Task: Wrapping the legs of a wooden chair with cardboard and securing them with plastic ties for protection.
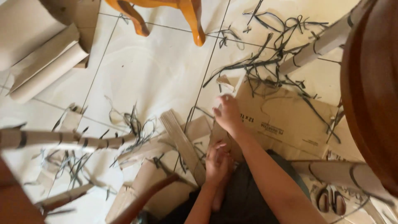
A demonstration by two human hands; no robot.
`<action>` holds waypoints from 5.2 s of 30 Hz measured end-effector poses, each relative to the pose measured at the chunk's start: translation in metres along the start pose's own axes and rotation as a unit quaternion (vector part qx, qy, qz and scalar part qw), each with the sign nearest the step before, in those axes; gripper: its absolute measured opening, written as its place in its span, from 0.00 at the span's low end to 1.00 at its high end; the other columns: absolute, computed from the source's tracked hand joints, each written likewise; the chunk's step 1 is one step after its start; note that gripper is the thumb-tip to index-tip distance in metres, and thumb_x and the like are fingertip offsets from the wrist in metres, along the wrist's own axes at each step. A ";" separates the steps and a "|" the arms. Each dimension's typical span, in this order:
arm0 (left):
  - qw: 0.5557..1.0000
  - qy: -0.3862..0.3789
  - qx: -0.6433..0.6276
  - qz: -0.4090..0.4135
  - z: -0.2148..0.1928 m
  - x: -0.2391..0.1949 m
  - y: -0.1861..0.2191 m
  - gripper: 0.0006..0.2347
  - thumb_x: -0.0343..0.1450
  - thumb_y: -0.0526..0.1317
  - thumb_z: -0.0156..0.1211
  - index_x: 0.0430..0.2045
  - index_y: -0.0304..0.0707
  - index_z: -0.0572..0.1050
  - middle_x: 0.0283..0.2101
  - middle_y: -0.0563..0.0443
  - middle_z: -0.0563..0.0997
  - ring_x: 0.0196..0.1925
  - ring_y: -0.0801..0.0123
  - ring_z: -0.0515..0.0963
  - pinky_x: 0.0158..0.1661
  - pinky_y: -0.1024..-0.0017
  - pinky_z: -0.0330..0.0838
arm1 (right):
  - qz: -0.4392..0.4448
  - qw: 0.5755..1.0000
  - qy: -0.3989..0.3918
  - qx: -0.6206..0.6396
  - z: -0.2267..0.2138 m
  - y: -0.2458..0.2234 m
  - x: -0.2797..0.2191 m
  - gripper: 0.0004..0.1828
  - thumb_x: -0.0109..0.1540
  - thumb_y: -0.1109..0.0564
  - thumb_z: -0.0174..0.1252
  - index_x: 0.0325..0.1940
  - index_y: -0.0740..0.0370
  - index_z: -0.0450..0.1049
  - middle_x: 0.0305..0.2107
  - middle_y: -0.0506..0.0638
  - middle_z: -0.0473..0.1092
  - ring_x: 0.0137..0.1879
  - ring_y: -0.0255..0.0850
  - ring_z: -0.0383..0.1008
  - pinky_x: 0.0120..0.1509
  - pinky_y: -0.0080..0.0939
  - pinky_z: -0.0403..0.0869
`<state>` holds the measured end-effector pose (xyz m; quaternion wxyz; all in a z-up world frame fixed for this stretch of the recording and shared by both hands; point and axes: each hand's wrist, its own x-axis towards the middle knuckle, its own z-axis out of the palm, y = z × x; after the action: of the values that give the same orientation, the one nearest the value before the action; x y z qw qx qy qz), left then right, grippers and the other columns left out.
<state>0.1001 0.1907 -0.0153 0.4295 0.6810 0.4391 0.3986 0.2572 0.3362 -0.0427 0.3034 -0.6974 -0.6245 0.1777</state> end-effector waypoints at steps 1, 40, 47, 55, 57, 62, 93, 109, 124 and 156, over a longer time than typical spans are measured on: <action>1.000 -0.004 -0.002 0.002 0.010 0.005 -0.009 0.15 0.71 0.30 0.52 0.52 0.42 0.73 0.59 0.38 0.74 0.62 0.47 0.75 0.59 0.54 0.70 | 0.003 1.000 0.003 -0.002 -0.003 0.007 0.015 0.20 0.62 0.52 0.62 0.56 0.63 0.74 0.54 0.60 0.71 0.64 0.56 0.66 0.69 0.56 0.63; 0.949 0.075 0.273 0.142 -0.022 -0.159 -0.037 0.11 0.66 0.30 0.60 0.41 0.27 0.80 0.60 0.32 0.76 0.57 0.40 0.79 0.54 0.52 0.76 | 0.204 0.880 -0.183 0.389 -0.032 -0.032 -0.163 0.13 0.61 0.60 0.63 0.46 0.71 0.78 0.26 0.53 0.71 0.26 0.36 0.71 0.32 0.34 0.69; 0.959 0.040 0.263 0.096 -0.024 -0.185 -0.018 0.10 0.71 0.32 0.57 0.44 0.32 0.79 0.58 0.37 0.78 0.58 0.45 0.78 0.59 0.54 0.72 | 0.183 0.761 -0.154 0.603 -0.001 -0.029 -0.198 0.09 0.63 0.66 0.66 0.45 0.69 0.75 0.31 0.48 0.64 0.31 0.32 0.65 0.33 0.29 0.67; 0.979 0.013 0.182 0.091 -0.037 -0.203 -0.010 0.11 0.71 0.28 0.55 0.44 0.38 0.79 0.60 0.43 0.77 0.63 0.49 0.76 0.63 0.53 0.70 | 0.127 0.868 -0.049 0.477 0.031 0.001 -0.174 0.12 0.64 0.59 0.68 0.48 0.67 0.76 0.31 0.55 0.72 0.24 0.37 0.74 0.29 0.30 0.70; 0.984 0.000 0.162 0.078 -0.038 -0.209 -0.012 0.12 0.70 0.28 0.56 0.44 0.42 0.78 0.61 0.46 0.77 0.65 0.52 0.75 0.64 0.54 0.69 | 0.119 0.890 -0.009 0.440 0.024 -0.003 -0.176 0.11 0.64 0.59 0.68 0.48 0.65 0.77 0.33 0.58 0.74 0.25 0.41 0.77 0.30 0.32 0.75; 0.986 0.004 0.151 0.066 -0.039 -0.213 -0.009 0.10 0.70 0.26 0.56 0.41 0.42 0.78 0.60 0.46 0.78 0.64 0.52 0.75 0.64 0.55 0.69 | 0.126 0.852 -0.050 0.506 0.002 -0.024 -0.182 0.17 0.65 0.61 0.66 0.56 0.65 0.71 0.43 0.58 0.70 0.42 0.45 0.78 0.46 0.43 0.80; 0.987 -0.003 0.081 0.136 -0.028 -0.219 0.026 0.20 0.69 0.17 0.51 0.50 0.37 0.78 0.51 0.47 0.81 0.55 0.57 0.80 0.57 0.56 0.75 | -0.044 0.992 0.113 -0.026 -0.203 -0.034 -0.461 0.23 0.68 0.52 0.55 0.68 0.54 0.70 0.71 0.55 0.59 0.78 0.56 0.55 0.77 0.65 0.55; 0.957 -0.051 0.099 0.269 0.014 -0.236 0.081 0.15 0.69 0.19 0.52 0.43 0.34 0.78 0.57 0.41 0.76 0.59 0.52 0.74 0.60 0.49 0.68 | 0.213 0.951 0.208 0.082 -0.187 0.083 -0.575 0.25 0.67 0.54 0.59 0.67 0.65 0.67 0.57 0.71 0.69 0.64 0.70 0.68 0.67 0.69 0.68; 0.888 -0.137 0.089 0.429 0.077 -0.227 0.205 0.10 0.68 0.31 0.58 0.38 0.49 0.78 0.55 0.52 0.79 0.63 0.52 0.71 0.65 0.53 0.47 | 0.471 0.871 -0.092 -0.106 -0.143 0.136 -0.717 0.75 0.49 0.24 0.68 0.83 0.48 0.28 0.77 0.67 0.17 0.79 0.70 0.13 0.72 0.84 0.24; 0.475 -0.751 0.228 0.399 0.296 -0.402 0.262 0.15 0.73 0.37 0.52 0.54 0.48 0.74 0.57 0.46 0.77 0.58 0.50 0.79 0.56 0.51 0.72 | 0.471 0.770 0.335 -0.271 -0.133 0.113 -0.899 0.32 0.58 0.60 0.54 0.67 0.42 0.70 0.66 0.50 0.64 0.71 0.49 0.62 0.65 0.61 0.58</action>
<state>0.3199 -0.3215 0.0700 0.2198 0.8957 -0.2946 -0.2503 0.2855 -0.5745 -0.1339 0.1701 -0.9728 -0.0982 -0.1231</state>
